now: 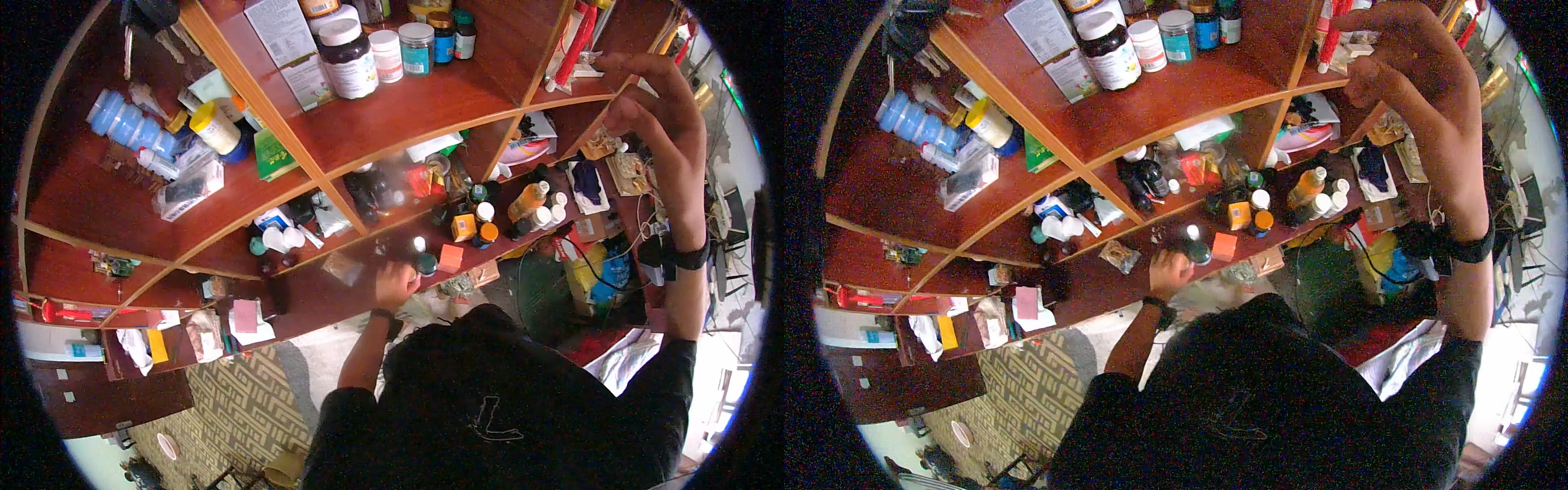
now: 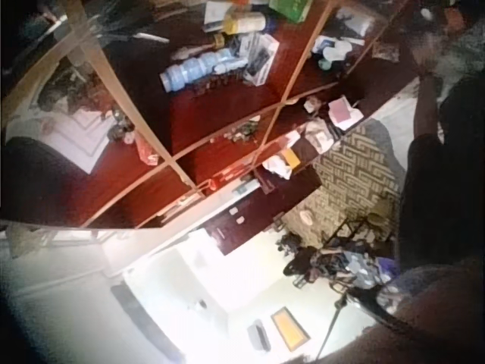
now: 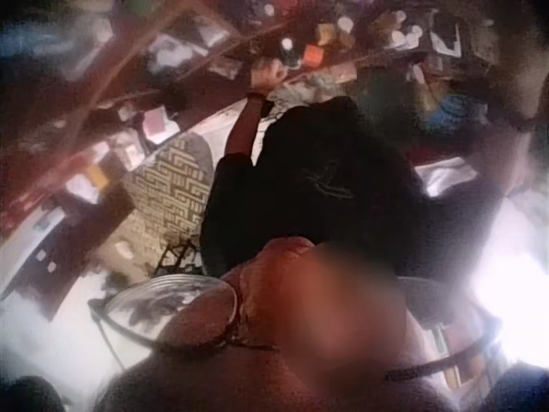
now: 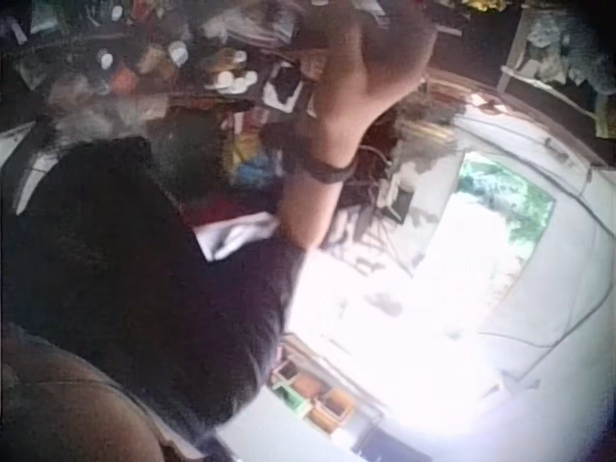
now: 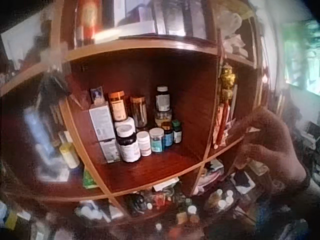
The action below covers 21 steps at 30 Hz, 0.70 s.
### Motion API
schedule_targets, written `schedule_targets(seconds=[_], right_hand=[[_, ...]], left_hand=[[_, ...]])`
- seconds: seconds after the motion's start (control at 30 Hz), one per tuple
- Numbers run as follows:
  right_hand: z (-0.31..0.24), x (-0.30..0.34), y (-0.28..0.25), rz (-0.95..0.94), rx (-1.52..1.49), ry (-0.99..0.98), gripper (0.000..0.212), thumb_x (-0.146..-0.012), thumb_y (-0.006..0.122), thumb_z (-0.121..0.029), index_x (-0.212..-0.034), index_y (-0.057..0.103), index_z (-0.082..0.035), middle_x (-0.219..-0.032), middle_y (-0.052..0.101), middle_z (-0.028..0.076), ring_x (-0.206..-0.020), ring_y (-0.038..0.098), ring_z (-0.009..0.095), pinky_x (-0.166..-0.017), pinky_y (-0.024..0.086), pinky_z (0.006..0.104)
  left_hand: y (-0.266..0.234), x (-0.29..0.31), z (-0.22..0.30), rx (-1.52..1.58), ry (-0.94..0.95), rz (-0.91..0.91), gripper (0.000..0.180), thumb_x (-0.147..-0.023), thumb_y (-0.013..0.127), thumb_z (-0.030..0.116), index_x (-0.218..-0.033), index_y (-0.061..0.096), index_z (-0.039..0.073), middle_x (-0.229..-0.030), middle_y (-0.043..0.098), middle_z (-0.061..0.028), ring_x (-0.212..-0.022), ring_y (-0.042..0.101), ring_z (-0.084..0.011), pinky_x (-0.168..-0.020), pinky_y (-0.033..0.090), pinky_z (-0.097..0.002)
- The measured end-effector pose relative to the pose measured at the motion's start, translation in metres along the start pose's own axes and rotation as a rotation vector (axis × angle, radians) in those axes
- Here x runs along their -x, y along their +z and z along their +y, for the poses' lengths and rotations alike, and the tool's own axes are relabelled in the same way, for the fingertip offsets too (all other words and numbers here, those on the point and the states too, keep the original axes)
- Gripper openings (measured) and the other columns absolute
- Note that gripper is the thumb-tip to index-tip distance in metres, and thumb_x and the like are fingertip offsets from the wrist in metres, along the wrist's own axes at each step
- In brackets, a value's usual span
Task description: The person organizes various medicine and supplement bottles on a wooden shelf, picking them up, repositioning them, and wiping one with a cloth.
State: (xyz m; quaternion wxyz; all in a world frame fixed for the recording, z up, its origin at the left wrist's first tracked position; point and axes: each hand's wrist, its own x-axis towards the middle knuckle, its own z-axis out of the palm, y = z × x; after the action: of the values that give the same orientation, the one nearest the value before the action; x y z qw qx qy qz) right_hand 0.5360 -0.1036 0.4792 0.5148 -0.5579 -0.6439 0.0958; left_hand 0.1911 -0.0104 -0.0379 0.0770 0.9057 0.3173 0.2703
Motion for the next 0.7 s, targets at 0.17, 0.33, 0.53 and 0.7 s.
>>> schedule_targets(seconds=[0.17, 0.33, 0.53, 0.7], right_hand=[[-0.011, 0.002, 0.022, -0.055, -0.103, 0.086, 0.034, -0.098, 0.063, -0.007, -0.13, 0.056, 0.002, -0.125, 0.067, 0.013, -0.083, 0.064, 0.01, -0.08, 0.056, 0.0266], [-0.003, 0.008, 0.034, -0.146, -0.133, 0.068, 0.032, -0.096, 0.067, -0.004, -0.126, 0.059, 0.002, -0.112, 0.07, 0.009, -0.084, 0.067, 0.01, -0.075, 0.058, 0.0257], [0.022, 0.026, 0.06, -0.273, -0.171, 0.071, 0.029, -0.09, 0.073, 0.001, -0.116, 0.063, 0.0, -0.123, 0.067, 0.011, -0.091, 0.071, 0.014, -0.076, 0.059, 0.0273], [0.042, 0.034, 0.1, -0.473, -0.071, -0.154, 0.049, -0.084, 0.08, -0.008, -0.128, 0.06, -0.002, -0.113, 0.067, 0.014, -0.088, 0.071, 0.024, -0.076, 0.06, 0.0356]], left_hand=[[0.006, -0.003, -0.022, 0.076, -0.116, -0.051, 0.028, -0.088, 0.074, 0.038, -0.092, 0.062, 0.013, -0.085, 0.067, -0.0079, -0.077, 0.066, -0.0331, -0.066, 0.052, -0.0483], [-0.005, -0.005, -0.023, 0.109, -0.17, 0.038, 0.03, -0.088, 0.075, 0.037, -0.098, 0.064, 0.011, -0.081, 0.069, -0.0077, -0.072, 0.068, -0.0325, -0.06, 0.053, -0.0475], [-0.105, -0.053, 0.029, 0.064, -0.017, 0.272, 0.043, -0.079, 0.081, 0.036, -0.11, 0.066, 0.01, -0.086, 0.067, -0.0086, -0.078, 0.067, -0.0313, -0.068, 0.052, -0.0451], [-0.203, -0.128, 0.068, -0.067, 0.108, 0.423, 0.042, -0.078, 0.082, 0.033, -0.109, 0.066, 0.01, -0.084, 0.065, -0.0102, -0.075, 0.065, -0.0316, -0.065, 0.05, -0.0448]])
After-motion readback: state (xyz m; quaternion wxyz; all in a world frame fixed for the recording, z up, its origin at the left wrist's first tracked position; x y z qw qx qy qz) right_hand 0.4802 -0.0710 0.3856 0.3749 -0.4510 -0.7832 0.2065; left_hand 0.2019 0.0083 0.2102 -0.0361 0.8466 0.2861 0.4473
